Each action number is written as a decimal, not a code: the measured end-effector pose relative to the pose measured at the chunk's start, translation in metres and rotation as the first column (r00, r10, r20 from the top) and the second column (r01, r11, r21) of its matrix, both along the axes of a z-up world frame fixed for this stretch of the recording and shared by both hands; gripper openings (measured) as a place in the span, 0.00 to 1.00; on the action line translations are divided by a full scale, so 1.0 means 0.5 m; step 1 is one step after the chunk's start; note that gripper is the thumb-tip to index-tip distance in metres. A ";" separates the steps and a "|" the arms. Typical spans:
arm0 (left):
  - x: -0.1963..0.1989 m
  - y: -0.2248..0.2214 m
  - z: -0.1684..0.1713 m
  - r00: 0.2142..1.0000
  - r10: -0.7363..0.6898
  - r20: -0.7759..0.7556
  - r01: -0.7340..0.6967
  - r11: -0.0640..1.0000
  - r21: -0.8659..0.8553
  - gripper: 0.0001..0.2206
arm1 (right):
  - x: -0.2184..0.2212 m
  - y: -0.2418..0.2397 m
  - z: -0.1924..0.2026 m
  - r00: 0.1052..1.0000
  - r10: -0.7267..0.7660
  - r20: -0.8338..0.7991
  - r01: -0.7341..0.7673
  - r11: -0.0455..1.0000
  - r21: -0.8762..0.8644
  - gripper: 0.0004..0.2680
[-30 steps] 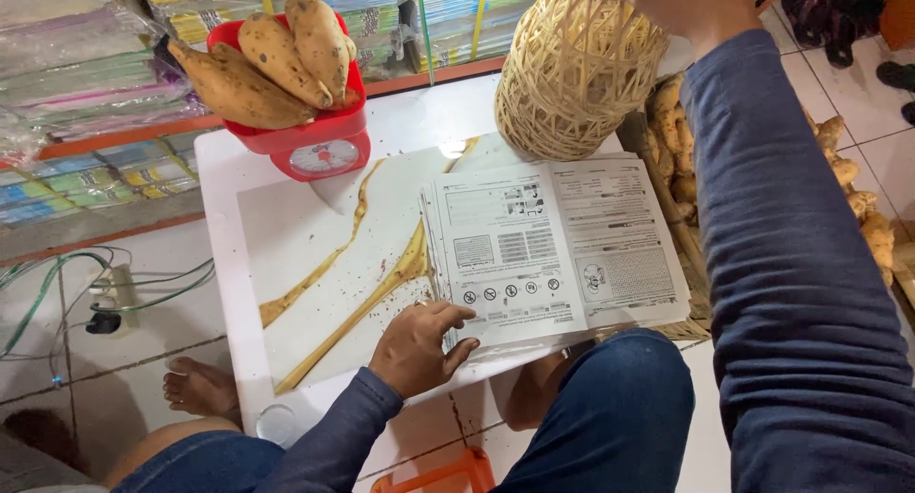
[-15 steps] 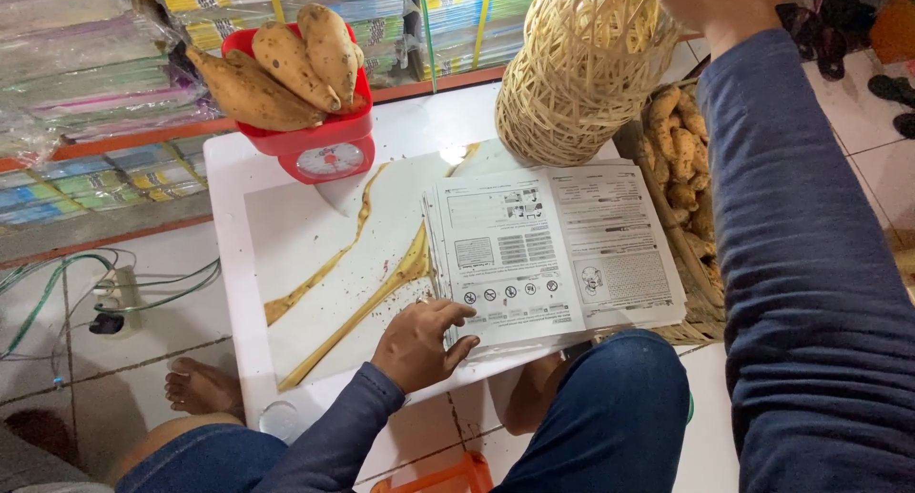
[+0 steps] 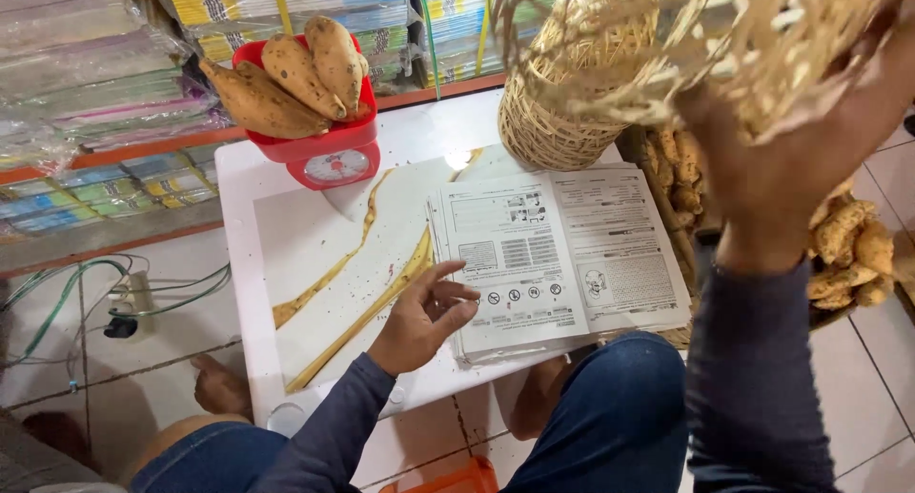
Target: Lining a woven basket with newspaper and filling it with weighed sweet potatoes.
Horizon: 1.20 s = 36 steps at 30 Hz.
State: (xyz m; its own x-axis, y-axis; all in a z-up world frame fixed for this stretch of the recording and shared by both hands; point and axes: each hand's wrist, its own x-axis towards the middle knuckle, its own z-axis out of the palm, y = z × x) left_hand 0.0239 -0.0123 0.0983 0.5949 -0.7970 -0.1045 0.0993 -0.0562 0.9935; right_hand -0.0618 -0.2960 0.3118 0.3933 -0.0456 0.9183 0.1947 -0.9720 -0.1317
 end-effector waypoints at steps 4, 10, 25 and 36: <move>0.021 0.004 -0.035 0.695 -0.364 -0.620 0.007 0.866 -0.500 0.38 | -0.068 0.136 -0.139 0.999 -0.034 0.025 0.033 0.999 0.019 0.35; 0.060 0.023 -0.207 0.645 -0.375 -0.666 -0.150 0.792 -0.592 0.45 | -0.188 0.232 -0.410 0.980 0.191 -0.063 -0.170 0.955 0.242 0.36; 0.076 0.084 -0.064 0.970 0.140 -0.199 -0.220 0.849 -0.480 0.55 | -0.117 0.209 -0.527 0.848 0.529 0.031 -0.140 0.167 0.976 0.14; 0.066 0.155 0.005 0.915 0.403 -0.006 -0.396 0.896 -0.199 0.19 | -0.074 0.220 -0.478 0.673 0.739 -0.013 -0.069 0.080 0.994 0.17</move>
